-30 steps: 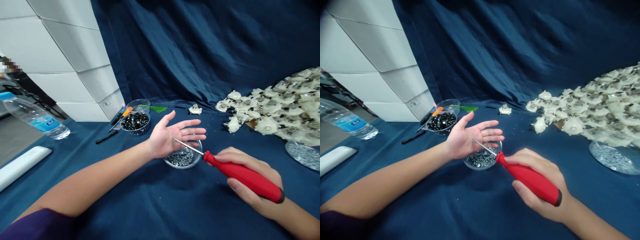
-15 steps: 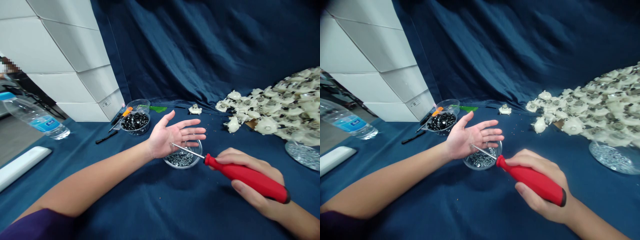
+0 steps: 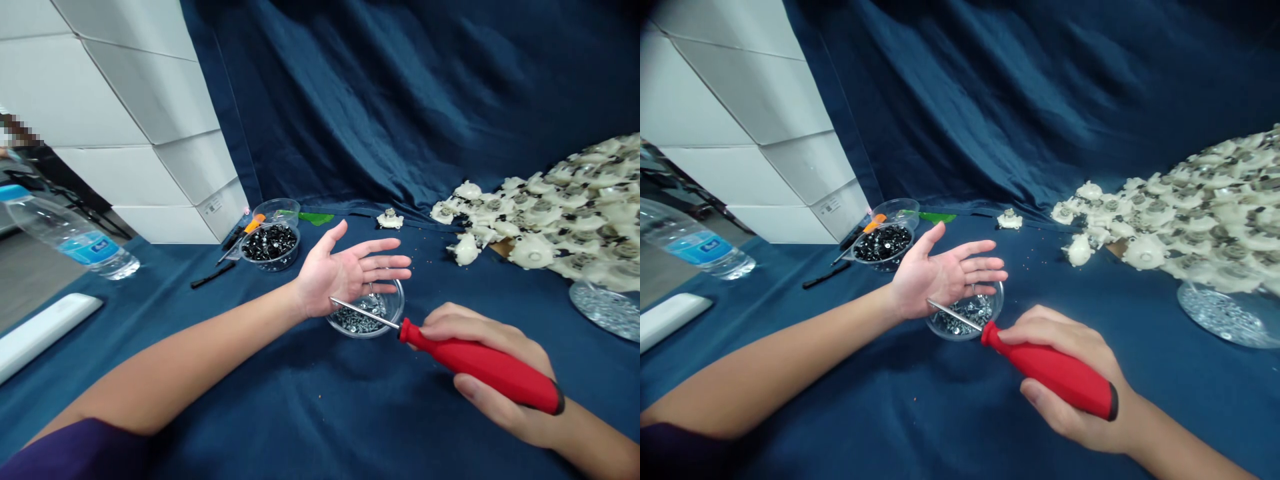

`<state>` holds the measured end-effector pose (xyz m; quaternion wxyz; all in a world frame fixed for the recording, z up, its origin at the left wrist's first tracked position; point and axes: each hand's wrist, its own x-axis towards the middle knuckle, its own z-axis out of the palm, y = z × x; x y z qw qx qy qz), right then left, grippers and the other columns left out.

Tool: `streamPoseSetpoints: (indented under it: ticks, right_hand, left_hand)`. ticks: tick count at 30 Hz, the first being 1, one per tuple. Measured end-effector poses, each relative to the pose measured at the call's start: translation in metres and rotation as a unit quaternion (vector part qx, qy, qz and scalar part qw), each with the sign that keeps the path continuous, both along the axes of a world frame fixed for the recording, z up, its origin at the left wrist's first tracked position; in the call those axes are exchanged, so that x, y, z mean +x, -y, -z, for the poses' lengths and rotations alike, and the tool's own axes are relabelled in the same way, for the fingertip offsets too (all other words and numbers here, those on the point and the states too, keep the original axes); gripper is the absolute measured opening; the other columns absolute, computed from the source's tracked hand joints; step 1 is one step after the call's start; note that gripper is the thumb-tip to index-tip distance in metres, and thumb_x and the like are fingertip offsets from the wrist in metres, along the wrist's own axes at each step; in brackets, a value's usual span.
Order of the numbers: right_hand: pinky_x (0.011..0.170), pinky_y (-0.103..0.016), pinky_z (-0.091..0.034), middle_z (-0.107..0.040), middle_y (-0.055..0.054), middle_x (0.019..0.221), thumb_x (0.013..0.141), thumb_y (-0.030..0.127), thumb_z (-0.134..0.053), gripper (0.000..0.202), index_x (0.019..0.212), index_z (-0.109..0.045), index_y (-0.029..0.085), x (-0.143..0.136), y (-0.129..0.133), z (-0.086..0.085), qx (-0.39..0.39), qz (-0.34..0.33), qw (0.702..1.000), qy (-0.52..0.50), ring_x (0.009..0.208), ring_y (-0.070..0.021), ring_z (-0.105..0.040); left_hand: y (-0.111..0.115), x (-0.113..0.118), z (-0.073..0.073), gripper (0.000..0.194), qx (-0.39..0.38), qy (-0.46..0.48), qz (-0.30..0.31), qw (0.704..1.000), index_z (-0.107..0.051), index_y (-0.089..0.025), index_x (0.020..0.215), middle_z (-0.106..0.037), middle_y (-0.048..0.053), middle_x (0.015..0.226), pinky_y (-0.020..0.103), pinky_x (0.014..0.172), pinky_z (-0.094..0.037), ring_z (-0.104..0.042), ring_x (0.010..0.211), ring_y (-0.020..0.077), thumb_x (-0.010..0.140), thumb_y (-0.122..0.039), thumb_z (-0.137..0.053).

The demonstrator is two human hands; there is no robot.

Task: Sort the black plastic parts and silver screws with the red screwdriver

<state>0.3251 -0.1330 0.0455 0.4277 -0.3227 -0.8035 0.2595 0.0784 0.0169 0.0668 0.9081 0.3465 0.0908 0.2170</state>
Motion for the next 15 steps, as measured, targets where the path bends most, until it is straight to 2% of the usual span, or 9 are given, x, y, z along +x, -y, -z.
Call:
streamPoseSetpoints:
  ticks: [8,15]
  right_hand:
    - [0.085,-0.035,-0.058,-0.075,-0.004,0.113,0.086,0.014,-0.073,0.060,0.144,-0.062,0.030,-0.0068,0.0000,-0.0019,-0.012,-0.033,0.999,-0.007,0.100,-0.0242,-0.073]
    - [0.085,-0.035,-0.058,-0.075,-0.004,0.113,0.086,0.016,-0.074,0.061,0.144,-0.062,0.032,-0.0106,0.0003,-0.0017,-0.012,-0.040,0.999,-0.009,0.100,-0.0241,-0.073]
  left_hand:
    - [-0.0019,-0.0002,0.0024,0.086,0.004,0.009,0.015,1.000,-0.070,-0.009,0.140,-0.074,0.023,0.136,0.054,0.117,-0.042,-0.066,0.134,0.0388,0.109,-0.066,-0.013]
    - [-0.0035,0.0001,0.0036,0.087,0.008,0.005,0.020,1.000,-0.071,-0.009,0.139,-0.075,0.023,0.134,0.054,0.118,-0.041,-0.066,0.133,0.0383,0.109,-0.066,-0.013]
